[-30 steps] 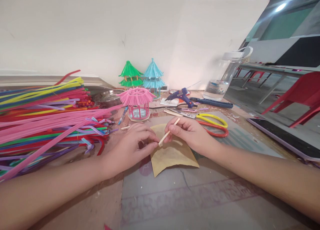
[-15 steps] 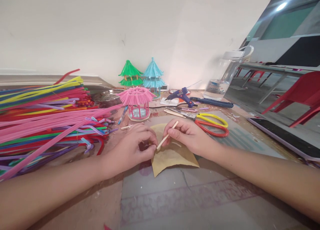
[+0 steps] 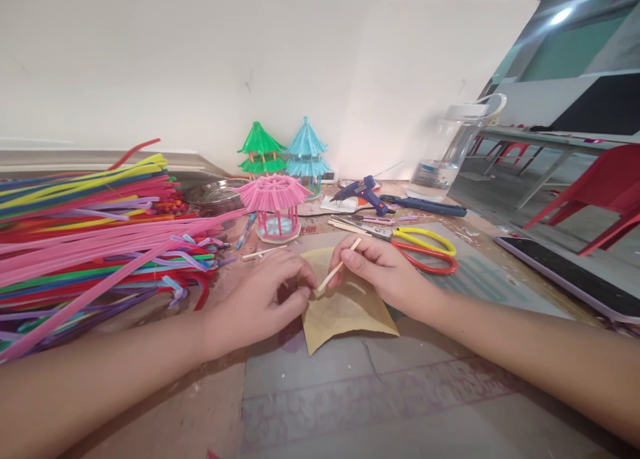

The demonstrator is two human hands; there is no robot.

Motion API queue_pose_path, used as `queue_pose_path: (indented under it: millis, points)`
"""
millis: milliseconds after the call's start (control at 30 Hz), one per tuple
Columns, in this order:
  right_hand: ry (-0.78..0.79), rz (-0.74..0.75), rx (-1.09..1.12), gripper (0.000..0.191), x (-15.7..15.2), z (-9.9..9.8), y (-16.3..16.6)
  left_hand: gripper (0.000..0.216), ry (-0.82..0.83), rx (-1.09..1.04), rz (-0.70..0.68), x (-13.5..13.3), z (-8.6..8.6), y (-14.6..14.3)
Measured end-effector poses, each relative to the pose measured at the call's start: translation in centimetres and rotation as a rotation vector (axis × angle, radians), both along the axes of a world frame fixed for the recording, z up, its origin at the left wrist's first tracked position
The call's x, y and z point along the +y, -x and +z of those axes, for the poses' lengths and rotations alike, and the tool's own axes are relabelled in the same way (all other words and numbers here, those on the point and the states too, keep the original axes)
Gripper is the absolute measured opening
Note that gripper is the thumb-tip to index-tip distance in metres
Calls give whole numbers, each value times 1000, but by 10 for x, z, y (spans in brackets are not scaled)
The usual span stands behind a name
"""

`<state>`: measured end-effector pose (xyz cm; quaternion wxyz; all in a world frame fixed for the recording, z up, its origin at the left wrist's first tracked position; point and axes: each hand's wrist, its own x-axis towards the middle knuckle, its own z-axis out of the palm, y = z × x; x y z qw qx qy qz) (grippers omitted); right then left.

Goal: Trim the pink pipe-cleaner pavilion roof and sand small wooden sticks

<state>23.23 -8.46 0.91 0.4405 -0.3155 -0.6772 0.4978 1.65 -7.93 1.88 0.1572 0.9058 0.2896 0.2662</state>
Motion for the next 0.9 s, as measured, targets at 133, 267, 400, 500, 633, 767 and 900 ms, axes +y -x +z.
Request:
queue_pose_path:
  millis: [133, 267, 400, 500, 633, 767, 900]
  points:
    - [-240, -228, -219, 43, 5, -1, -5, 28, -12, 133, 23, 0, -2, -1]
    - [-426, -230, -451, 36, 6, -2, -8, 42, 9, 208, 20, 1, -4, -1]
    - [-430, -66, -475, 28, 1, -1, -5, 44, 26, 230, 34, 2, -5, -1]
    - [-463, -20, -497, 28, 5, 0, -4, 41, 16, 219, 21, 3, -6, -1]
    - [-700, -215, -696, 25, 18, -2, -11, 36, 5, 211, 17, 6, -7, 0]
    - [-691, -181, -663, 28, 16, -3, -11, 35, 2, 194, 18, 6, -7, 0]
    - [-636, -94, -606, 29, 14, -4, -8, 36, 9, 184, 12, 6, -6, 0]
